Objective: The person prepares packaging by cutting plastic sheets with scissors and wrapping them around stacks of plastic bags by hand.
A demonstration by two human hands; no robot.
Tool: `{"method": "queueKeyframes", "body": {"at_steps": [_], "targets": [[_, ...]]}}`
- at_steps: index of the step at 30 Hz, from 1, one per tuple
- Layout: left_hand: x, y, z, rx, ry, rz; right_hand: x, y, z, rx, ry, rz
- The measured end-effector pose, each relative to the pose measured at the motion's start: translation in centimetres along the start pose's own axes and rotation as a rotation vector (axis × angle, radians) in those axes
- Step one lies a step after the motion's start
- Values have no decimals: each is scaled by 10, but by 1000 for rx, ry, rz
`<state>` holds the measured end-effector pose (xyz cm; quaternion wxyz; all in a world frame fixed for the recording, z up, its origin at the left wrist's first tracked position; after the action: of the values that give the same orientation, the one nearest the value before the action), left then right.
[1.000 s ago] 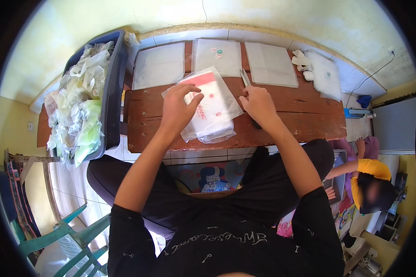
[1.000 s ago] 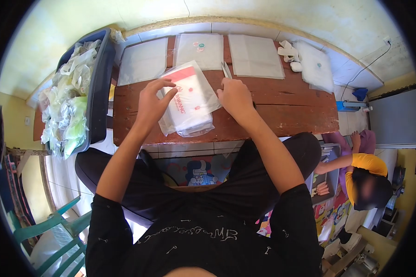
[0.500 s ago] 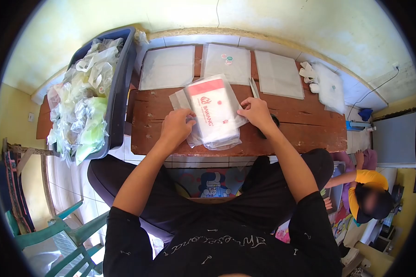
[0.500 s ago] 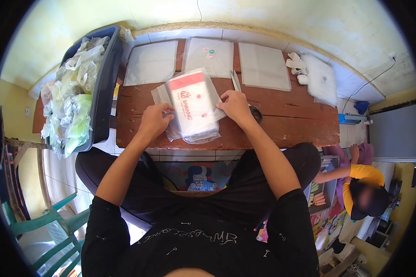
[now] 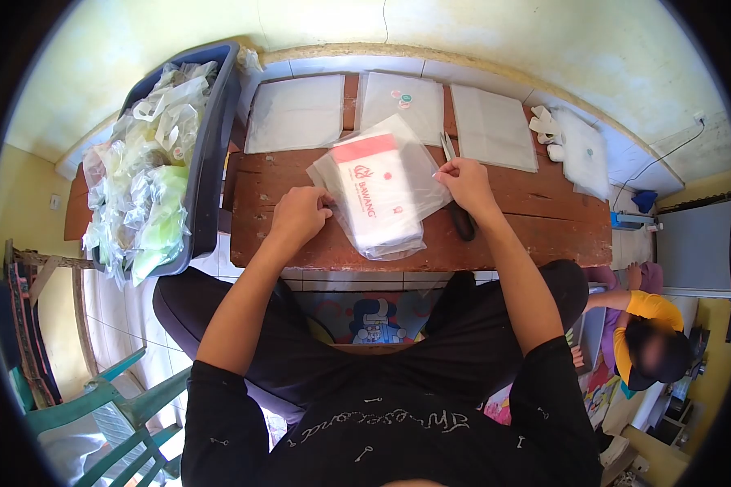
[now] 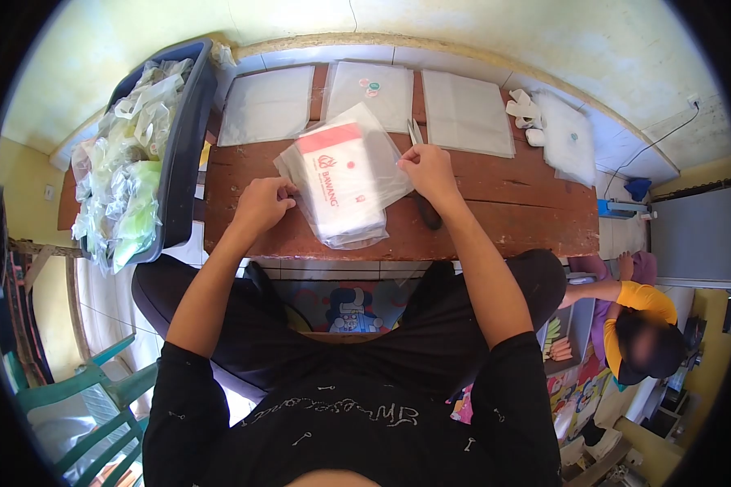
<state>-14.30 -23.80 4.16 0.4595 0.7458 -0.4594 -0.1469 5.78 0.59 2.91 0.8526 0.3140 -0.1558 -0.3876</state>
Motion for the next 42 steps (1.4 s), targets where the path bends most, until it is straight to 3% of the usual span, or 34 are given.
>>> {"method": "queueKeyframes", "body": {"at_steps": [10, 12, 19, 23, 26, 28, 29, 31, 34, 38, 40, 42], "targets": [[7, -1, -12, -266, -84, 39, -3, 26, 6, 13, 25, -103], [8, -1, -13, -259, -87, 28, -6, 32, 7, -67, 170, -196], [3, -1, -11, -142, -83, -14, -13, 52, 11, -448, 152, -97], [0, -4, -9, -35, -91, -74, -8, 53, 23, -802, 58, 131], [-3, 0, -15, 203, -113, -191, -3, 56, 34, -1003, 44, 271], [-4, 3, -17, 544, -108, -274, -1, 57, 37, -1055, 44, 352], [-5, 3, -18, 544, -108, -274, 0, 57, 40, -1115, 83, 436], [-8, 1, -17, 850, -105, -207, 3, 58, 45, -1174, 122, 522], [-11, -7, -14, 1019, -113, -135, 11, 57, 54, -1133, 119, 682], [-4, -5, -23, 1058, -178, -20, 17, 50, 58, -1108, 159, 926], [-3, -10, -26, 1145, -190, 233, 18, 48, 58, -1103, 188, 1003], [4, -12, -33, 1146, -188, 316, 21, 48, 62, -1145, 154, 1078]]}}
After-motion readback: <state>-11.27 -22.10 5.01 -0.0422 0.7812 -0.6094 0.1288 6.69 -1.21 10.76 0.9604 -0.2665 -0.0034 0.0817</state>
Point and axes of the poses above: each hand's wrist, its own x-axis away from the middle knuckle, its own y-axis out of the back of the hand, z = x × y, the point moved 2 cm from there along -x, towards the middle knuckle, and after that the axes turned 1 degree about -z, right-handed, at the moved point
